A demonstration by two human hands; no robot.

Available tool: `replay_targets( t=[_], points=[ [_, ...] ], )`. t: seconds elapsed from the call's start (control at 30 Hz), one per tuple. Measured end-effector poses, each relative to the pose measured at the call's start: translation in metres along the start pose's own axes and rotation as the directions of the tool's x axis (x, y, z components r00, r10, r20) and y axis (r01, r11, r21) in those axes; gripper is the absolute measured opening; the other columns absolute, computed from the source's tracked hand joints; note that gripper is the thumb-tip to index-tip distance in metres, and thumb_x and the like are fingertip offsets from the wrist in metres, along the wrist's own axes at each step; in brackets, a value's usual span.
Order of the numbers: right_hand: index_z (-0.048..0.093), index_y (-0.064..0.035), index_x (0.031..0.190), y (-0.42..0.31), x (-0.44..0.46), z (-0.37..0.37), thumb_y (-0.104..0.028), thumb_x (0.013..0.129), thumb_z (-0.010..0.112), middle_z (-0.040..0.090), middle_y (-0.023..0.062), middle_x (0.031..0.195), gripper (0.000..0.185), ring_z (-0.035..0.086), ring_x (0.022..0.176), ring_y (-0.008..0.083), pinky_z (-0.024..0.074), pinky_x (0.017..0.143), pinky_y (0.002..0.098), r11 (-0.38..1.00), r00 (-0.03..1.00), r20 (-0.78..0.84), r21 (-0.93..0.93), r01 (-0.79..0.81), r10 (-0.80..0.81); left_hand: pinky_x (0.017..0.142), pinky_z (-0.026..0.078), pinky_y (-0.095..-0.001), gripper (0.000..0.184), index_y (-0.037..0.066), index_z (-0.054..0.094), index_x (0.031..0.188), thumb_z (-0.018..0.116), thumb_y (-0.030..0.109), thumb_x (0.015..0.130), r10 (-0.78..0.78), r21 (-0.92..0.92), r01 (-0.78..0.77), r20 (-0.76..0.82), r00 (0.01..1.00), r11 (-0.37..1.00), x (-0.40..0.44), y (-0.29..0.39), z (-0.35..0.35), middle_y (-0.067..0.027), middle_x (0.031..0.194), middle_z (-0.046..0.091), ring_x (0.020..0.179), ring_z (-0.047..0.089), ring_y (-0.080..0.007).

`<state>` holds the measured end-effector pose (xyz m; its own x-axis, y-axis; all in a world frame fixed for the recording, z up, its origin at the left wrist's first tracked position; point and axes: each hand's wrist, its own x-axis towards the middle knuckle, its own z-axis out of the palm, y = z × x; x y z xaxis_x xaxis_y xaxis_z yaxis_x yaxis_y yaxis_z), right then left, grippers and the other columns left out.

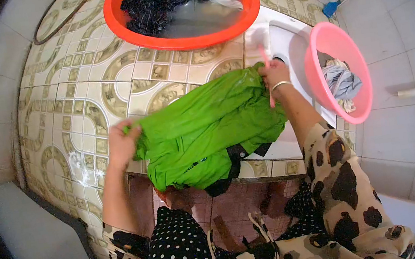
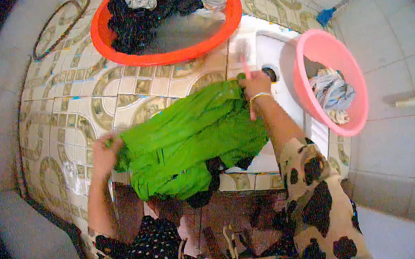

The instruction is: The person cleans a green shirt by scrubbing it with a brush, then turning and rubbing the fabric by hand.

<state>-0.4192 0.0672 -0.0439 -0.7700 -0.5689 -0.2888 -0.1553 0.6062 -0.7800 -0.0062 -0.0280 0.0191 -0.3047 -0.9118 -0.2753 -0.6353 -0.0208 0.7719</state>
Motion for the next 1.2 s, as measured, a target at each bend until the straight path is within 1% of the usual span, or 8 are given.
replay_targets(
  t=[0.1,0.2,0.3,0.53,0.7,0.77,0.9,1.2],
  points=[
    [0.041,-0.0096,0.085,-0.068,-0.027,-0.032,-0.001,0.075,0.055,0.041,0.0000,0.061,0.019,0.039,0.043,0.0097,0.0330,0.035,0.0207,0.767,0.998,0.014,0.641,0.040,-0.064,0.066,0.043,-0.0240,0.018,-0.001,0.059,0.092,0.061,0.007,0.076,0.114,-0.299,-0.230,-0.359,0.926,0.926,0.016,0.026,-0.024,-0.0044,0.079,0.059,0.073,0.052,-0.0105],
    [0.040,-0.0094,0.088,-0.093,-0.047,-0.066,-0.001,0.073,0.054,0.043,0.0008,0.064,0.022,0.042,0.046,0.0103,0.0337,0.036,0.0209,0.591,0.971,0.069,0.803,0.081,-0.227,0.068,0.043,-0.0214,0.016,0.001,0.059,0.095,0.057,0.004,0.079,0.107,-0.462,-0.447,-0.594,0.797,0.766,0.010,0.050,-0.047,-0.0044,0.087,0.057,0.076,0.052,-0.0092],
    [0.041,-0.0100,0.088,-0.075,-0.057,-0.075,-0.003,0.070,0.057,0.044,-0.0002,0.063,0.025,0.044,0.047,0.0108,0.0356,0.037,0.0214,0.529,0.952,0.065,0.842,0.108,-0.299,0.068,0.043,-0.0213,0.015,0.000,0.059,0.093,0.057,0.005,0.080,0.268,-0.101,-0.422,-0.635,0.724,0.901,-0.006,0.032,-0.063,-0.0038,0.087,0.057,0.077,0.052,-0.0095],
    [0.051,-0.0019,0.080,0.025,-0.088,-0.057,-0.006,0.069,0.059,0.051,0.0037,0.059,0.015,0.049,0.041,0.0120,0.0370,0.034,0.0260,0.992,0.943,0.308,-0.006,-0.127,0.123,0.071,0.044,-0.0296,0.026,0.001,0.060,0.088,0.057,-0.005,0.062,-0.061,0.414,0.062,-0.014,0.998,0.908,-0.030,-0.019,-0.037,-0.0137,0.084,0.058,0.076,0.056,-0.0229],
    [0.052,-0.0025,0.085,0.008,-0.091,-0.054,-0.015,0.077,0.053,0.054,0.0081,0.061,0.015,0.055,0.049,0.0214,0.0432,0.040,0.0350,0.997,0.998,-0.039,-0.059,0.045,-0.047,0.082,0.042,-0.0371,0.025,0.003,0.059,0.089,0.059,-0.002,0.064,0.551,0.207,-0.533,-0.033,0.834,0.820,-0.030,0.052,0.026,-0.0158,0.090,0.057,0.089,0.053,-0.0312],
    [0.053,-0.0063,0.092,0.002,-0.096,-0.044,-0.019,0.082,0.044,0.057,0.0140,0.066,0.018,0.057,0.058,0.0310,0.0464,0.052,0.0421,0.790,0.862,0.104,-0.356,0.498,-0.497,0.086,0.037,-0.0389,0.024,0.005,0.058,0.092,0.061,0.005,0.068,0.657,0.161,-0.666,0.115,0.745,0.728,-0.029,0.057,0.072,-0.0144,0.099,0.054,0.096,0.050,-0.0302],
    [0.052,-0.0245,0.109,-0.058,-0.163,-0.005,-0.017,0.082,0.039,0.060,0.0170,0.079,0.031,0.060,0.069,0.0324,0.0473,0.060,0.0439,0.501,0.707,0.675,-0.547,0.671,-0.209,0.098,0.021,-0.0492,0.037,0.009,0.054,0.107,0.060,0.020,0.072,0.644,0.449,-0.714,0.327,0.691,0.537,-0.042,0.034,0.116,-0.0148,0.121,0.042,0.119,0.032,-0.0311],
    [0.051,-0.0254,0.111,-0.049,-0.055,-0.058,-0.019,0.080,0.046,0.060,0.0174,0.080,0.032,0.060,0.070,0.0324,0.0464,0.060,0.0415,0.478,0.870,0.451,-0.730,0.488,-0.200,0.099,0.009,-0.0549,0.053,0.013,0.040,0.124,0.055,0.027,0.075,0.557,0.488,-0.667,0.371,0.743,0.563,-0.050,0.038,0.115,-0.0110,0.135,0.027,0.126,0.020,-0.0304]
  ],
)
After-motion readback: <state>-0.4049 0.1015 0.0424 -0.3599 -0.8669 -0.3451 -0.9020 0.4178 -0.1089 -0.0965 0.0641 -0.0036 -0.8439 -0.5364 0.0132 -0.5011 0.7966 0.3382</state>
